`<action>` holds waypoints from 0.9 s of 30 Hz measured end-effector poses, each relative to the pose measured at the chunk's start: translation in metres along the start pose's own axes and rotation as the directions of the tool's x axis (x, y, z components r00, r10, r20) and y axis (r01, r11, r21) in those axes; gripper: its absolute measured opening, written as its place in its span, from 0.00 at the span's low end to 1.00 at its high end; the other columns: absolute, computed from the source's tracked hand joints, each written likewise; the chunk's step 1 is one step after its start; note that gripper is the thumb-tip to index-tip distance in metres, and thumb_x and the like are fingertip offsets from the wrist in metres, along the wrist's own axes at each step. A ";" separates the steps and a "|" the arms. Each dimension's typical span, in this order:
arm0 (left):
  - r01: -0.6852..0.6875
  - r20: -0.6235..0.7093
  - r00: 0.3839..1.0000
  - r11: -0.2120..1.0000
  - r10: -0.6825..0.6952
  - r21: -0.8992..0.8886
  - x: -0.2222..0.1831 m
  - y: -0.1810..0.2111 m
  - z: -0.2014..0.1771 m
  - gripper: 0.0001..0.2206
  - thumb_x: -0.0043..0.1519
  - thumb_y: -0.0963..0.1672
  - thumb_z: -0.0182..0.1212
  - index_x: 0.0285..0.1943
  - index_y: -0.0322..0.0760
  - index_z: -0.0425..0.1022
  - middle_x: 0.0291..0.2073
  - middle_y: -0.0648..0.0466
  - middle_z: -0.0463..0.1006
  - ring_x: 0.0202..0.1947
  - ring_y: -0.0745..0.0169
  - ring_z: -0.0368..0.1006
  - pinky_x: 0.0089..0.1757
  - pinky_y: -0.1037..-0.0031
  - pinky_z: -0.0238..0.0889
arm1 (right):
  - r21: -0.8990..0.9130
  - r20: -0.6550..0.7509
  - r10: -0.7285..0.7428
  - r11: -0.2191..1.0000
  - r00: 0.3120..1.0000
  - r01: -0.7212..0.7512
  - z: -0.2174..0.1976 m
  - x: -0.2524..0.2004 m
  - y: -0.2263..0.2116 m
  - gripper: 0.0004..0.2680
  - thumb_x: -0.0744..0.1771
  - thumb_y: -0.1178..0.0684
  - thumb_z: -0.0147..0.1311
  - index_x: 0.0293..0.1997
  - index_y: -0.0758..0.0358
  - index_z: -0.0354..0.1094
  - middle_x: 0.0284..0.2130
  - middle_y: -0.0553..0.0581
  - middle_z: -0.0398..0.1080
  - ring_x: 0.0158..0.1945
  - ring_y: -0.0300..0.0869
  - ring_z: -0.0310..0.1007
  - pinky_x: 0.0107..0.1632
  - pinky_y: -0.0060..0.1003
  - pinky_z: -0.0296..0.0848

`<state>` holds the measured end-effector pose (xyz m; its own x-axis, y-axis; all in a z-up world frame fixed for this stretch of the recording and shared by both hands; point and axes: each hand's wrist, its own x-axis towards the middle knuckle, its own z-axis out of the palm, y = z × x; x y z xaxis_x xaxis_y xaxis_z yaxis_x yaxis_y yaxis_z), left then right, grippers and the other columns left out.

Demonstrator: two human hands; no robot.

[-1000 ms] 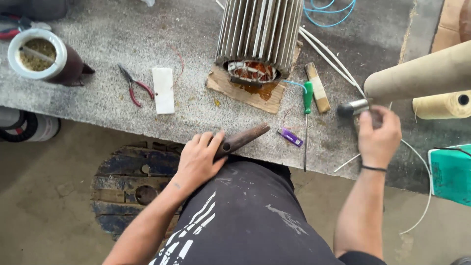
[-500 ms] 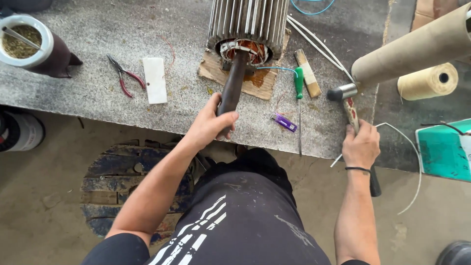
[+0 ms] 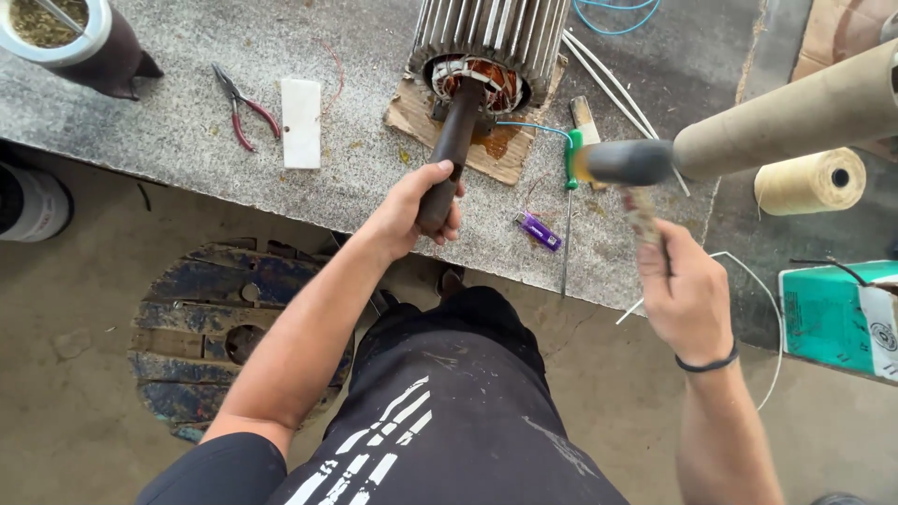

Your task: Shaping and compacting copper windings inside an electric motor stator using a hammer and a drift tool.

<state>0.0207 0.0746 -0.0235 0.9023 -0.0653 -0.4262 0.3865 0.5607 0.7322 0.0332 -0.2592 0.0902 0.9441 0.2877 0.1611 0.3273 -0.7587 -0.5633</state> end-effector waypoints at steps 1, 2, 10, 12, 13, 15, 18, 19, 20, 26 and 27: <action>0.018 0.019 1.000 1.000 -0.018 -0.010 -0.003 0.001 0.002 0.20 0.61 0.55 0.58 0.43 0.33 0.74 0.19 0.42 0.77 0.14 0.54 0.76 0.15 0.70 0.67 | -0.079 0.061 -0.052 0.995 0.997 0.057 -0.001 0.007 -0.010 0.11 0.74 0.47 0.47 0.55 0.61 0.73 0.29 0.63 0.73 0.35 0.57 0.77 0.39 0.49 0.74; 0.039 0.038 0.999 0.999 -0.038 -0.022 -0.007 0.001 0.003 0.20 0.60 0.55 0.56 0.38 0.35 0.75 0.21 0.40 0.78 0.15 0.55 0.76 0.15 0.74 0.65 | -0.156 0.128 -0.097 0.981 0.987 0.117 -0.002 0.013 -0.020 0.11 0.73 0.45 0.49 0.56 0.58 0.71 0.31 0.61 0.75 0.38 0.58 0.78 0.40 0.51 0.75; -0.137 0.039 0.990 0.990 0.136 0.017 -0.020 0.000 0.010 0.19 0.60 0.49 0.66 0.53 0.32 0.70 0.26 0.37 0.78 0.18 0.51 0.78 0.18 0.69 0.72 | -0.224 0.200 -0.214 0.940 0.956 0.257 0.014 0.030 -0.026 0.10 0.74 0.46 0.48 0.57 0.54 0.70 0.33 0.58 0.76 0.41 0.57 0.78 0.40 0.50 0.75; -0.146 0.060 0.988 0.989 0.146 0.000 -0.019 0.009 0.012 0.21 0.59 0.49 0.67 0.54 0.33 0.69 0.27 0.37 0.78 0.19 0.51 0.78 0.19 0.68 0.73 | -0.188 0.217 -0.185 0.955 0.958 0.227 0.009 0.036 -0.037 0.10 0.74 0.47 0.46 0.57 0.56 0.70 0.30 0.60 0.75 0.38 0.59 0.77 0.39 0.53 0.74; -0.048 0.097 0.994 0.999 0.050 -0.023 -0.018 0.015 0.012 0.22 0.58 0.49 0.64 0.56 0.33 0.65 0.29 0.42 0.78 0.20 0.55 0.76 0.20 0.72 0.68 | -0.193 0.254 -0.166 0.957 0.953 0.218 0.006 0.040 -0.042 0.10 0.74 0.48 0.45 0.58 0.59 0.69 0.29 0.59 0.73 0.33 0.55 0.73 0.37 0.50 0.70; 0.054 0.139 0.989 0.997 -0.047 -0.046 -0.013 0.017 0.011 0.24 0.57 0.49 0.61 0.57 0.33 0.60 0.31 0.48 0.78 0.22 0.60 0.74 0.21 0.76 0.63 | -0.202 0.292 -0.142 0.957 0.946 0.206 0.000 0.046 -0.051 0.10 0.74 0.50 0.44 0.58 0.62 0.68 0.28 0.57 0.71 0.28 0.52 0.69 0.36 0.47 0.66; 0.081 0.091 0.993 0.990 -0.070 -0.119 -0.010 0.010 0.011 0.14 0.60 0.47 0.57 0.48 0.32 0.69 0.27 0.50 0.77 0.19 0.64 0.72 0.20 0.77 0.62 | -0.260 0.309 -0.235 0.912 0.922 0.319 -0.011 0.056 -0.064 0.11 0.74 0.50 0.45 0.59 0.64 0.67 0.35 0.62 0.74 0.36 0.57 0.74 0.40 0.51 0.68; 0.075 0.075 0.995 0.990 -0.067 -0.120 -0.013 0.011 0.013 0.14 0.60 0.48 0.57 0.47 0.32 0.69 0.24 0.50 0.76 0.17 0.65 0.70 0.19 0.77 0.60 | -0.296 0.268 -0.301 0.878 0.915 0.375 -0.016 0.059 -0.070 0.10 0.75 0.52 0.47 0.59 0.65 0.68 0.38 0.63 0.74 0.36 0.56 0.74 0.39 0.51 0.69; 0.072 0.058 0.996 0.990 -0.065 -0.118 -0.015 0.013 0.014 0.14 0.60 0.48 0.57 0.45 0.32 0.69 0.22 0.49 0.74 0.15 0.66 0.68 0.18 0.78 0.58 | -0.332 0.229 -0.366 0.842 0.902 0.426 -0.020 0.062 -0.075 0.09 0.75 0.54 0.48 0.60 0.66 0.69 0.40 0.64 0.75 0.37 0.55 0.74 0.38 0.50 0.70; 0.048 0.031 0.999 0.983 -0.044 -0.177 -0.015 0.007 0.018 0.17 0.63 0.50 0.57 0.49 0.31 0.66 0.21 0.52 0.73 0.13 0.69 0.67 0.15 0.82 0.58 | -0.377 -0.080 -0.556 0.785 0.827 0.491 0.030 0.072 -0.063 0.10 0.76 0.59 0.49 0.66 0.66 0.68 0.37 0.67 0.75 0.31 0.58 0.70 0.34 0.52 0.66; 0.043 0.027 0.999 0.983 -0.039 -0.180 -0.014 0.007 0.018 0.17 0.63 0.50 0.57 0.49 0.31 0.66 0.21 0.52 0.73 0.13 0.69 0.67 0.15 0.82 0.58 | -0.375 -0.078 -0.561 0.782 0.824 0.497 0.049 0.075 -0.065 0.10 0.76 0.59 0.49 0.66 0.66 0.68 0.37 0.67 0.75 0.31 0.58 0.70 0.34 0.52 0.66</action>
<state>0.0137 0.0646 -0.0030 0.8913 -0.1090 -0.4401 0.3842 0.6970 0.6055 0.0810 -0.1594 0.0997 0.5973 0.6171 0.5122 0.7405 -0.6697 -0.0566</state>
